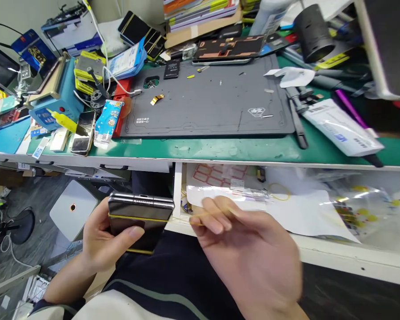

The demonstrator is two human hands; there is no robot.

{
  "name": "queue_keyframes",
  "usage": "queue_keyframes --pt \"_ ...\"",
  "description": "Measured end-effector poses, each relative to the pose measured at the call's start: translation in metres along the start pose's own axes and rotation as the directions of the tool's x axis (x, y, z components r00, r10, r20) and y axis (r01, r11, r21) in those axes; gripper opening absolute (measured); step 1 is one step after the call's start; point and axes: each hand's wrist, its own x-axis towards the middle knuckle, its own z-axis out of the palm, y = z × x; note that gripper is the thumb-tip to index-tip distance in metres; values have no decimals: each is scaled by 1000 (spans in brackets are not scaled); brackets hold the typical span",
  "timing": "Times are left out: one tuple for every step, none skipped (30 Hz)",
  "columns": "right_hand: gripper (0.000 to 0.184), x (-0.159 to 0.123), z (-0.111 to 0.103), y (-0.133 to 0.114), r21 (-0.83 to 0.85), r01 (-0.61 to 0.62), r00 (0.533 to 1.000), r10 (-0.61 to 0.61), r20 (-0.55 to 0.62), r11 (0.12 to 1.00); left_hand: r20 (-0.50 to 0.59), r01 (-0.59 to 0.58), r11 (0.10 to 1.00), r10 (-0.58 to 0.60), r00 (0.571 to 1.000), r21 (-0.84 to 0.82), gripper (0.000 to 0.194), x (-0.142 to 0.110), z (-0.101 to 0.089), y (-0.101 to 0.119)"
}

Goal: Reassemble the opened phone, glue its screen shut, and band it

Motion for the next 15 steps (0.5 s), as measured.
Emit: queue_keyframes --pt "47 7 4 -3 23 -54 998 53 15 998 45 -94 993 91 995 73 40 3 -3 0" --pt "45 13 8 -6 15 -104 994 103 41 994 116 -221 962 204 972 161 40 7 -7 1" --pt "41 18 11 -8 -6 -155 985 155 74 988 206 -371 893 325 923 254 37 12 -11 1" --pt "38 21 14 -10 -31 -200 974 202 103 979 304 -521 782 433 849 341 33 17 -14 2" --pt "36 22 16 -12 -57 -224 965 230 126 973 391 -641 651 510 766 406 28 22 -18 4" --pt "35 22 17 -13 -83 -229 961 239 141 970 450 -711 538 551 703 453 24 26 -20 5" --pt "35 20 17 -13 -112 -218 961 233 148 970 492 -743 455 559 667 490 21 30 -23 7" --pt "35 17 17 -13 -144 -190 965 212 152 971 526 -754 409 544 653 513 22 32 -25 9" --pt "37 13 16 -12 -180 -154 971 182 157 972 548 -753 388 522 654 531 24 34 -27 10" --pt "40 9 14 -11 -220 -116 975 153 162 969 562 -748 378 498 661 545 26 34 -29 11" --pt "43 5 11 -9 -261 -80 977 128 170 962 574 -743 373 474 667 555 29 34 -31 12" --pt "49 2 9 -7 -300 -49 977 107 182 953 585 -738 377 451 674 560 31 34 -33 13" --pt "55 0 6 -5 -334 -22 977 91 195 942 599 -735 387 427 678 556 33 33 -34 12" --pt "62 -2 3 -3 -364 4 976 75 203 932 610 -730 404 402 683 551 35 32 -35 12" --pt "66 -4 1 -1 -388 25 976 61 207 921 619 -722 425 376 690 546 37 30 -36 11"
